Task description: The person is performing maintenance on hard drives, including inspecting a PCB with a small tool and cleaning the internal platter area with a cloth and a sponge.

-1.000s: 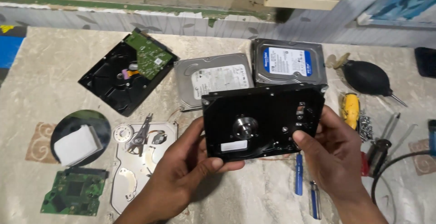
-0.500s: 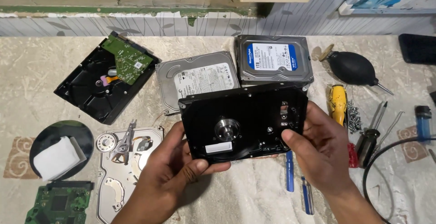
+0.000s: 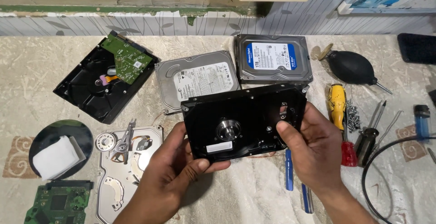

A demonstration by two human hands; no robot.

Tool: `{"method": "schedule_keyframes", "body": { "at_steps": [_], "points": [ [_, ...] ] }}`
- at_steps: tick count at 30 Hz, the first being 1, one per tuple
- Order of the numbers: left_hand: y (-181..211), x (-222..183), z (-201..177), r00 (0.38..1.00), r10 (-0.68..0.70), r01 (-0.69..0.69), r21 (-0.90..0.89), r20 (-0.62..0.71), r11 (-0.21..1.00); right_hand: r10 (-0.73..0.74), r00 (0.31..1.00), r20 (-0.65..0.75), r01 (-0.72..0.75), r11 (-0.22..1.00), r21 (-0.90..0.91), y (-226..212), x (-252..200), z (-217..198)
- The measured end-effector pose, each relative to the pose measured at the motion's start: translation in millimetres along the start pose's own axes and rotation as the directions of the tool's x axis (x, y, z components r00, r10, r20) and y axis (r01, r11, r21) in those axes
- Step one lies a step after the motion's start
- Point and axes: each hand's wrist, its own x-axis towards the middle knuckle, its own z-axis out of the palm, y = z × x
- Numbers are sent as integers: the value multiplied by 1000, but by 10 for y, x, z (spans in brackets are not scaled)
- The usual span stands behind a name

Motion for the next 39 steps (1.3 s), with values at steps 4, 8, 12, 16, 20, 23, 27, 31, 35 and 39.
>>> {"method": "schedule_keyframes", "body": {
  "at_steps": [4, 8, 12, 16, 20, 23, 27, 31, 35, 39],
  "points": [
    [-40, 0, -15, 999, 39, -39, -29, 11, 999, -12, 1000, -12, 12, 1000, 25, 12, -6, -18],
    [-14, 7, -13, 1000, -10, 10, 14, -9, 1000, -114, 989, 94, 110, 993, 50, -14, 0, -74],
    [-48, 9, -33, 999, 31, -30, -15, 10, 999, -83, 993, 82, 78, 995, 55, -9, -2, -39],
    [-19, 7, -17, 999, 49, -49, 3, 11, 999, -66, 996, 58, 64, 997, 40, 6, -9, -21],
    [-99, -14, -5, 1000, -26, 26, -27, -8, 999, -72, 997, -6, 72, 997, -28, 127, -10, -81],
    [-121, -18, 7, 998, -61, 61, -24, -4, 998, -46, 999, -23, 45, 997, -59, 120, -13, -59],
    [-174, -4, 21, 999, -24, 27, -99, 33, 995, 48, 999, -6, -48, 997, -66, 62, 18, -49],
    [-151, 6, 9, 1000, -3, 7, -129, 26, 992, 139, 990, 28, -126, 951, -283, -56, 75, -68],
    [-119, 10, -31, 1000, -21, 22, -150, 9, 988, 370, 925, 83, -365, 928, -73, -166, 104, -24],
    [-100, 15, -51, 1000, -14, 14, -188, 4, 982, 357, 890, 285, -378, 926, 21, -235, 139, -57]
  ]
}}
